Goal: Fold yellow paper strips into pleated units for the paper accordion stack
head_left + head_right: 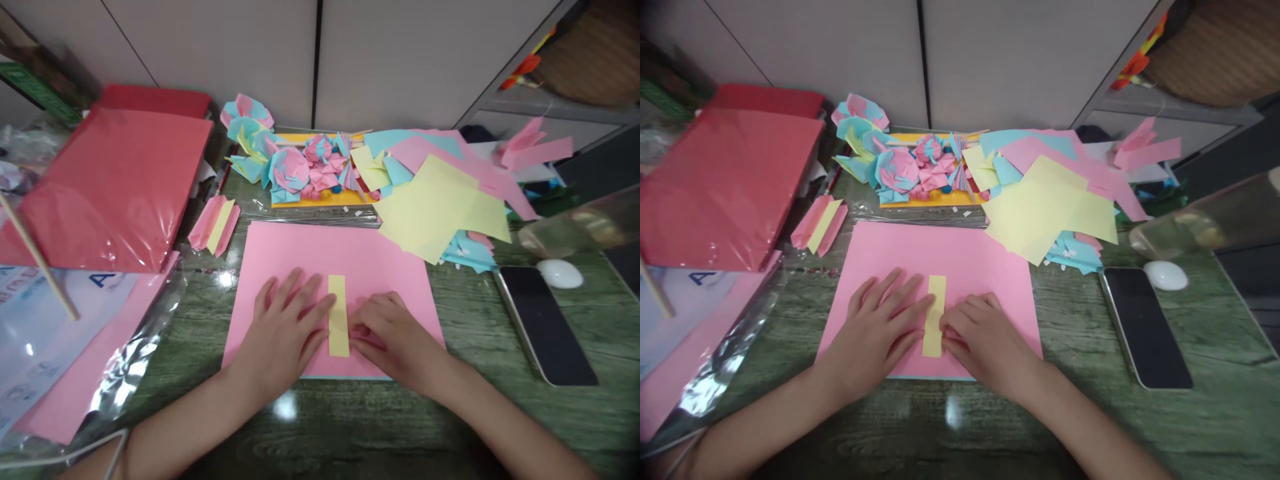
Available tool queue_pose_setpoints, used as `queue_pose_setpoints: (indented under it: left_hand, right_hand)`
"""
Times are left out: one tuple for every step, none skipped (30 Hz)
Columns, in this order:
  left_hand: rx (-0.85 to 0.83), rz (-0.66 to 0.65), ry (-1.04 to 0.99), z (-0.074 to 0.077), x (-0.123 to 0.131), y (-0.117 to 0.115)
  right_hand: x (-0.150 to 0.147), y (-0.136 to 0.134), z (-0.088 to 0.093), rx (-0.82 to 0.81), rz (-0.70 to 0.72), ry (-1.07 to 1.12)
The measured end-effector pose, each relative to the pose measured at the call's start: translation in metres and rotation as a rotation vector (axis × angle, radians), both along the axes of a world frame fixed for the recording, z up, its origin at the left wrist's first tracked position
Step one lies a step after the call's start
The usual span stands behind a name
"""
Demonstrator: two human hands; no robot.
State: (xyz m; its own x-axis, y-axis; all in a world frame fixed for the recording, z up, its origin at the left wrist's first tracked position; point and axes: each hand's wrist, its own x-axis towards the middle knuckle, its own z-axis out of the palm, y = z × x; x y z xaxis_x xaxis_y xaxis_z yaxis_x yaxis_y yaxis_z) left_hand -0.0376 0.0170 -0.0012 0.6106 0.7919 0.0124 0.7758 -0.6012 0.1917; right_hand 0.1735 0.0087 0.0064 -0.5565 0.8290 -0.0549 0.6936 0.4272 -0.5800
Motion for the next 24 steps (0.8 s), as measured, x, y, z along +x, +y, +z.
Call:
queue_pose_setpoints:
  left_hand:
    - [-0.005, 0.002, -0.007, 0.000, 0.000, 0.000]
    - [-0.011, 0.005, -0.011, 0.000, 0.000, 0.000]
    - [-0.015, 0.010, -0.015, 0.000, 0.000, 0.001]
    - [-0.020, 0.014, -0.018, 0.000, 0.000, 0.001]
    - [-0.026, 0.017, -0.020, 0.000, 0.000, 0.001]
    - [-0.036, 0.018, -0.023, 0.000, 0.000, 0.001]
    - [-0.044, 0.019, -0.027, 0.000, 0.000, 0.002]
    - [-0.053, 0.022, -0.031, 0.000, 0.000, 0.002]
    - [-0.062, 0.025, -0.035, 0.000, 0.000, 0.002]
    - [-0.071, 0.029, -0.038, 0.000, 0.000, 0.002]
    - [-0.080, 0.030, -0.041, 0.000, 0.000, 0.002]
    - [-0.088, 0.032, -0.046, 0.001, 0.000, 0.002]
    - [-0.097, 0.031, -0.049, 0.001, 0.000, 0.002]
    - [-0.107, 0.029, -0.052, 0.002, -0.001, 0.002]
    - [-0.115, 0.026, -0.055, 0.002, -0.001, 0.002]
    - [-0.124, 0.024, -0.055, 0.003, -0.001, 0.002]
    - [-0.130, 0.021, -0.054, 0.003, -0.001, 0.002]
    - [-0.135, 0.019, -0.051, 0.004, -0.001, 0.002]
    - [-0.139, 0.016, -0.046, 0.004, -0.001, 0.002]
    - [-0.142, 0.013, -0.041, 0.004, -0.001, 0.002]
    - [-0.146, 0.011, -0.037, 0.004, -0.001, 0.002]
    - [-0.151, 0.011, -0.036, 0.004, -0.001, 0.002]
    - [-0.156, 0.012, -0.036, 0.004, -0.001, 0.002]
    - [-0.161, 0.014, -0.039, 0.004, -0.001, 0.002]
  right_hand:
    - [0.000, 0.000, -0.002, 0.032, 0.024, 0.020]
    - [0.001, 0.000, -0.004, 0.064, 0.053, 0.035]
    - [0.002, 0.000, -0.005, 0.091, 0.074, 0.046]
    - [0.003, 0.000, -0.006, 0.111, 0.087, 0.051]
    - [0.004, 0.000, -0.006, 0.118, 0.090, 0.048]
    - [0.005, 0.001, -0.005, 0.113, 0.089, 0.040]
    - [0.005, 0.001, -0.004, 0.107, 0.088, 0.031]
    - [0.006, 0.002, -0.002, 0.097, 0.082, 0.016]
    - [0.006, 0.002, -0.001, 0.087, 0.082, 0.009]
    - [0.006, 0.003, 0.000, 0.078, 0.087, 0.007]
    - [0.006, 0.004, 0.001, 0.067, 0.094, 0.009]
    - [0.006, 0.004, 0.001, 0.058, 0.101, 0.017]
    - [0.006, 0.005, 0.001, 0.050, 0.103, 0.028]
    - [0.006, 0.005, 0.001, 0.039, 0.105, 0.033]
    - [0.005, 0.005, 0.000, 0.028, 0.105, 0.037]
    - [0.005, 0.005, 0.000, 0.017, 0.100, 0.041]
    - [0.004, 0.005, -0.001, 0.007, 0.092, 0.044]
    - [0.004, 0.005, -0.001, -0.006, 0.084, 0.045]
    - [0.003, 0.005, -0.002, -0.017, 0.072, 0.047]
    - [0.002, 0.005, -0.002, -0.026, 0.055, 0.049]
    - [0.000, 0.004, -0.002, -0.031, 0.035, 0.047]
    - [-0.001, 0.004, -0.002, -0.038, 0.019, 0.037]
    - [-0.003, 0.004, -0.002, -0.041, 0.007, 0.026]
    - [-0.004, 0.004, -0.001, -0.036, -0.005, 0.015]
